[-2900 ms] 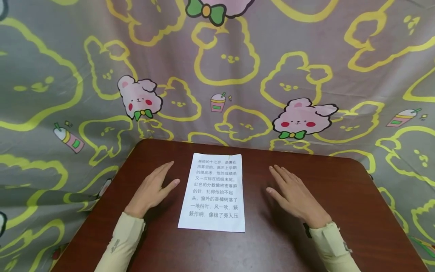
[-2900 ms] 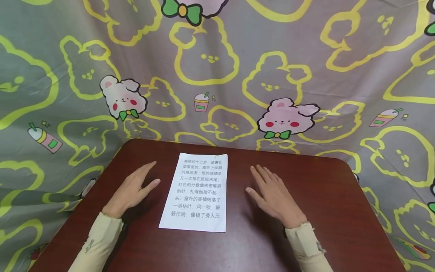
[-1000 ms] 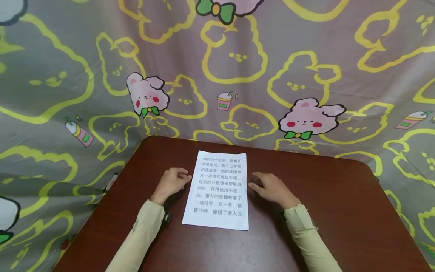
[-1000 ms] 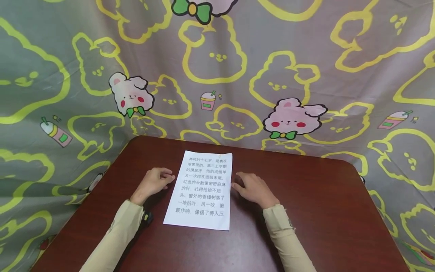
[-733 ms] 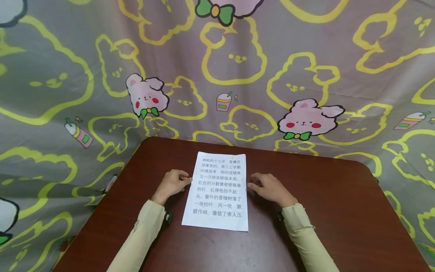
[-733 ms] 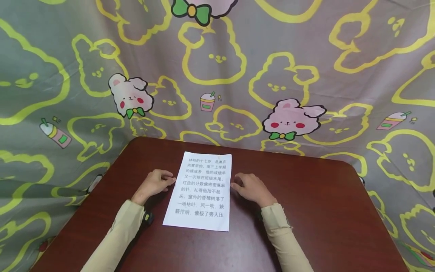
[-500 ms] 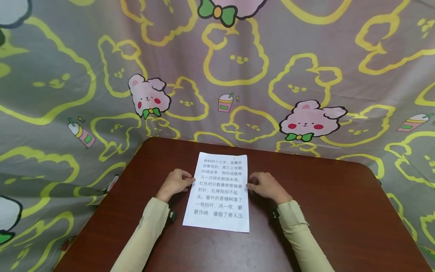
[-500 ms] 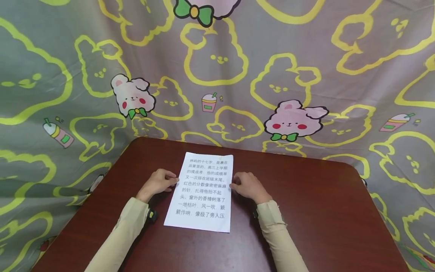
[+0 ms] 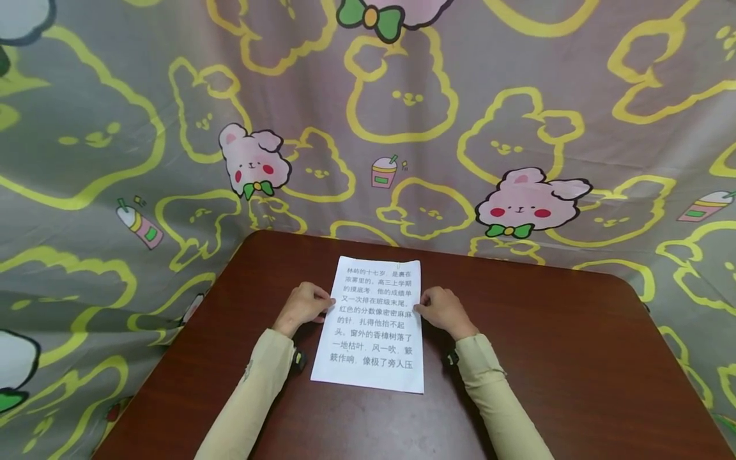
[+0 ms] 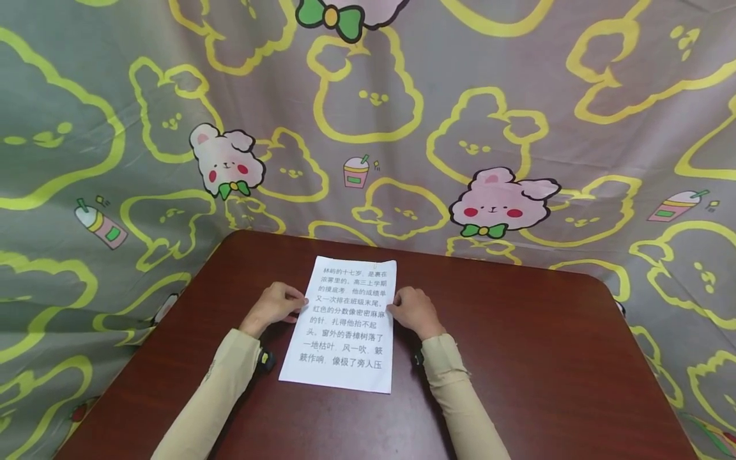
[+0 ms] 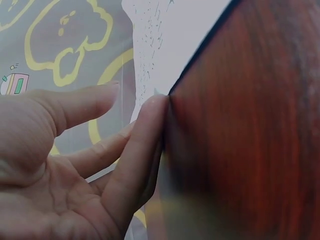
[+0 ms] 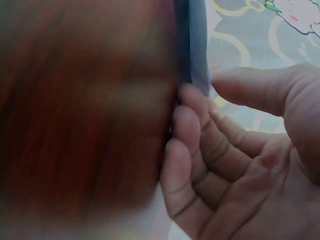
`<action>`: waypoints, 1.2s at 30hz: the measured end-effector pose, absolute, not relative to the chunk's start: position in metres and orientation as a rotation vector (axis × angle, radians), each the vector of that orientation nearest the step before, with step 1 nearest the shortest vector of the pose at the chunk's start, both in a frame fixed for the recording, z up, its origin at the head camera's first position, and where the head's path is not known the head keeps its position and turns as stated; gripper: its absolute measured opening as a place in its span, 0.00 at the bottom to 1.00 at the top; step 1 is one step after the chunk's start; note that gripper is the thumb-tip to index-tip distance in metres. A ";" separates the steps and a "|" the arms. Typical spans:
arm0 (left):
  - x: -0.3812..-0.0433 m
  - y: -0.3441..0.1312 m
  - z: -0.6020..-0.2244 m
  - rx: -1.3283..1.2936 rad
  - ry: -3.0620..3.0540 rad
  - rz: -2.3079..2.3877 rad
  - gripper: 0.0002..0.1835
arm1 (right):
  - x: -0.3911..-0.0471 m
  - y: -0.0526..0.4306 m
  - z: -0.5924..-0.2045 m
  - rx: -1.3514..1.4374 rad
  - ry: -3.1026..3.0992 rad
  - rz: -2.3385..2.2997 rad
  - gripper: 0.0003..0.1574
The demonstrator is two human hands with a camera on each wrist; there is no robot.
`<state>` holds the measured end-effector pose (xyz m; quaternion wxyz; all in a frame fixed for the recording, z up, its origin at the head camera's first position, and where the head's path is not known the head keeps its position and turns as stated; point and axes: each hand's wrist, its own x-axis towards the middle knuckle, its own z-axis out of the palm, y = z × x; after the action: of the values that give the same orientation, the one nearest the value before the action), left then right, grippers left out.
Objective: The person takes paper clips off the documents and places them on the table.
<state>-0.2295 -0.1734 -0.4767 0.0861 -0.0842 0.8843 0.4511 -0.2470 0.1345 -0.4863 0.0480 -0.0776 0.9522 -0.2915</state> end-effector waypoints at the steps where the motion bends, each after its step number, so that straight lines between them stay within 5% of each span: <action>1: -0.229 -0.173 -0.477 -0.255 2.633 1.347 0.14 | -0.247 0.134 -0.487 -0.236 2.907 -0.909 0.10; 13: -0.230 -0.175 -0.476 -0.266 2.614 1.359 0.13 | -0.246 0.136 -0.487 -0.118 2.685 -1.359 0.04; 36: -0.237 -0.185 -0.465 -0.032 2.496 1.659 0.13 | -0.247 0.159 -0.457 -0.068 2.297 -1.751 0.11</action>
<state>-0.2365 -0.1854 -0.4653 0.0724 -0.0107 0.8306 0.5520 -0.2473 0.1591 -0.4570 0.1260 -0.0235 0.7888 -0.6012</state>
